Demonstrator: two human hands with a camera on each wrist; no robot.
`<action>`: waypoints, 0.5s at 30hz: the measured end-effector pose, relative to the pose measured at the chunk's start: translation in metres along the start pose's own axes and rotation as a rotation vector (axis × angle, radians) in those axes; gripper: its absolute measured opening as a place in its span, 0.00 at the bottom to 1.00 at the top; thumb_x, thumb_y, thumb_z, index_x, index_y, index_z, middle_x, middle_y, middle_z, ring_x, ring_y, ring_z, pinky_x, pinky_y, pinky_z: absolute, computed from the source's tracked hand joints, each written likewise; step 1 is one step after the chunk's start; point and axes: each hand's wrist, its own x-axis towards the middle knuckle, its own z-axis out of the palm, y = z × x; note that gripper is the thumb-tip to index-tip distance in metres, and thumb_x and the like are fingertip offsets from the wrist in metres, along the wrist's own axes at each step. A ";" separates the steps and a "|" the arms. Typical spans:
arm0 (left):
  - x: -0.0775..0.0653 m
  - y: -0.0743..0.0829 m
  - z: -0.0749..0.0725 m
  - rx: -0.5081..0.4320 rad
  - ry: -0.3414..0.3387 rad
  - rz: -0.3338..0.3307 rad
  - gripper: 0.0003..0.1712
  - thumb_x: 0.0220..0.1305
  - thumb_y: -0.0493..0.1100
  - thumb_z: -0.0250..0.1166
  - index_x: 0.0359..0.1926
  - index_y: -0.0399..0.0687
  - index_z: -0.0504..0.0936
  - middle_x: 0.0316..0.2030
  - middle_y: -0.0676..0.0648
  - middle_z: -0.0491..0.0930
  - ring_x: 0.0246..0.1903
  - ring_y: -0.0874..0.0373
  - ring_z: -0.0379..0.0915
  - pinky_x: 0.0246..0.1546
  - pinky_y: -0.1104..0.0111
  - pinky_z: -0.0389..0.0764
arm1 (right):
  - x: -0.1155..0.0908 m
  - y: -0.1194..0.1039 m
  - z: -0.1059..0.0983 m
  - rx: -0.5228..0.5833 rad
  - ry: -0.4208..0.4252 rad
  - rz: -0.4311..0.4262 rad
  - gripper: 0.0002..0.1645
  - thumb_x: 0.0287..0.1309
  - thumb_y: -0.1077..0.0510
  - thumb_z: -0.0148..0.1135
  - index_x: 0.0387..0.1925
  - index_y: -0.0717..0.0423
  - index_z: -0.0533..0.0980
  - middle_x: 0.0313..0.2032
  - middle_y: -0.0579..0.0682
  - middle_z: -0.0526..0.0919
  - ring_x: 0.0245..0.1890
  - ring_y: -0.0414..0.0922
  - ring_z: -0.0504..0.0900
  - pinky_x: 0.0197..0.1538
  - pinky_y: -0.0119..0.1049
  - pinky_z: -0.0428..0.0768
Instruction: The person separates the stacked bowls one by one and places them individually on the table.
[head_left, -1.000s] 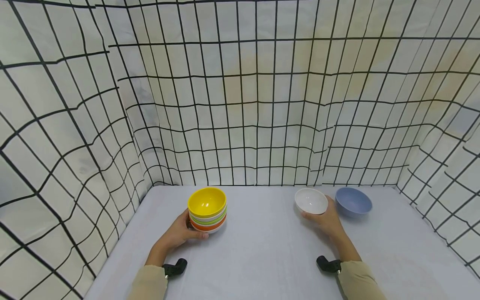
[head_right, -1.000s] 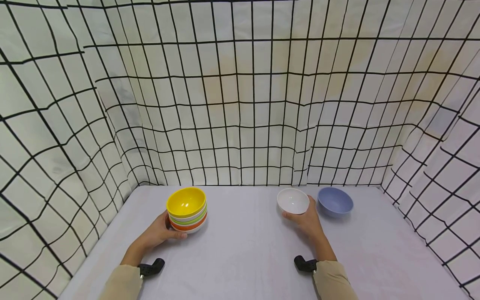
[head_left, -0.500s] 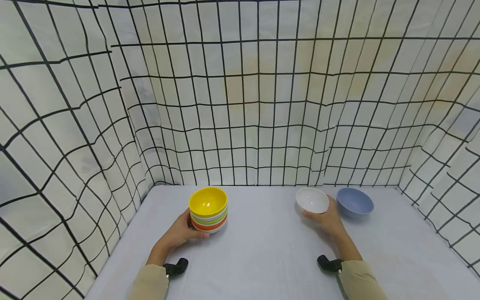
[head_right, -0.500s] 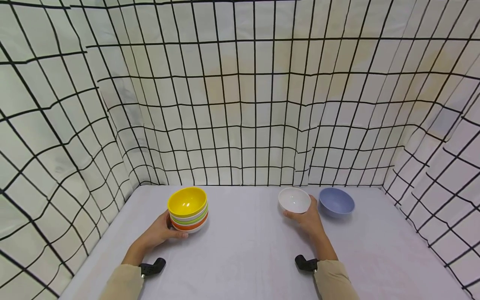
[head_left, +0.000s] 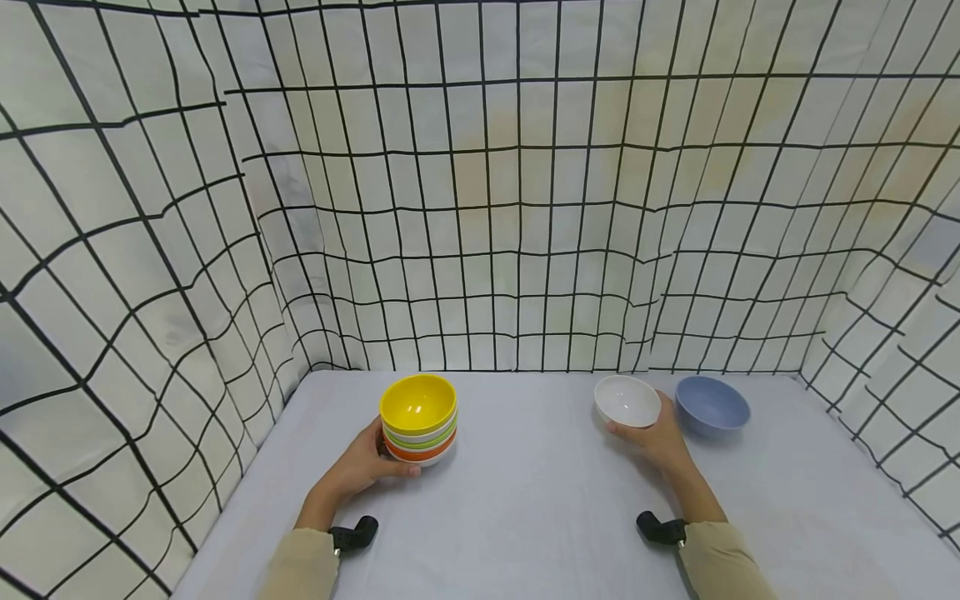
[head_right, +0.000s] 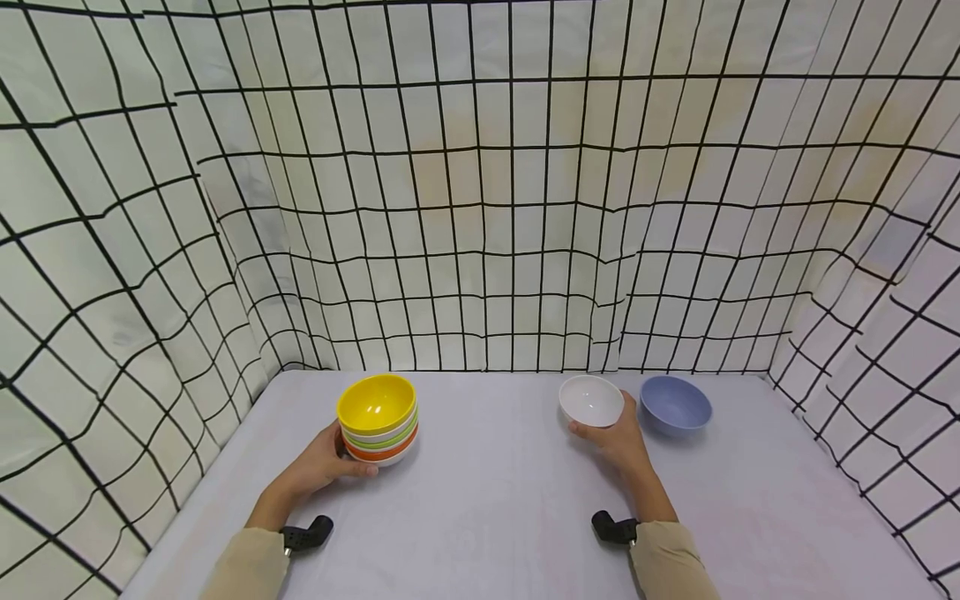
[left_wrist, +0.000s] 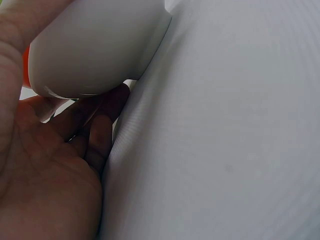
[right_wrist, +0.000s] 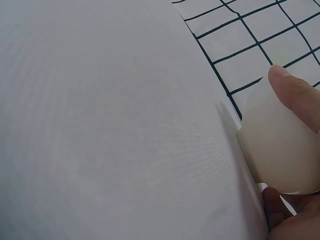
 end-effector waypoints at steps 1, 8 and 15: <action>0.000 0.000 0.000 0.004 0.000 0.000 0.57 0.43 0.47 0.86 0.72 0.51 0.64 0.65 0.46 0.75 0.64 0.48 0.70 0.72 0.46 0.66 | 0.000 0.000 0.000 -0.001 0.000 -0.002 0.71 0.51 0.50 0.81 0.80 0.60 0.40 0.75 0.67 0.54 0.75 0.64 0.58 0.76 0.61 0.59; -0.001 0.000 0.000 0.006 0.006 -0.016 0.56 0.43 0.47 0.86 0.72 0.52 0.64 0.65 0.46 0.75 0.64 0.48 0.70 0.72 0.46 0.66 | 0.000 0.000 0.000 0.004 0.000 -0.005 0.72 0.50 0.50 0.81 0.80 0.60 0.40 0.75 0.67 0.54 0.75 0.65 0.58 0.76 0.62 0.59; -0.002 0.002 0.000 0.038 0.003 0.001 0.55 0.46 0.47 0.85 0.72 0.50 0.64 0.64 0.45 0.75 0.61 0.50 0.71 0.68 0.51 0.70 | 0.001 0.000 0.001 0.004 0.007 -0.007 0.72 0.50 0.49 0.81 0.79 0.61 0.40 0.75 0.68 0.54 0.74 0.66 0.59 0.76 0.62 0.60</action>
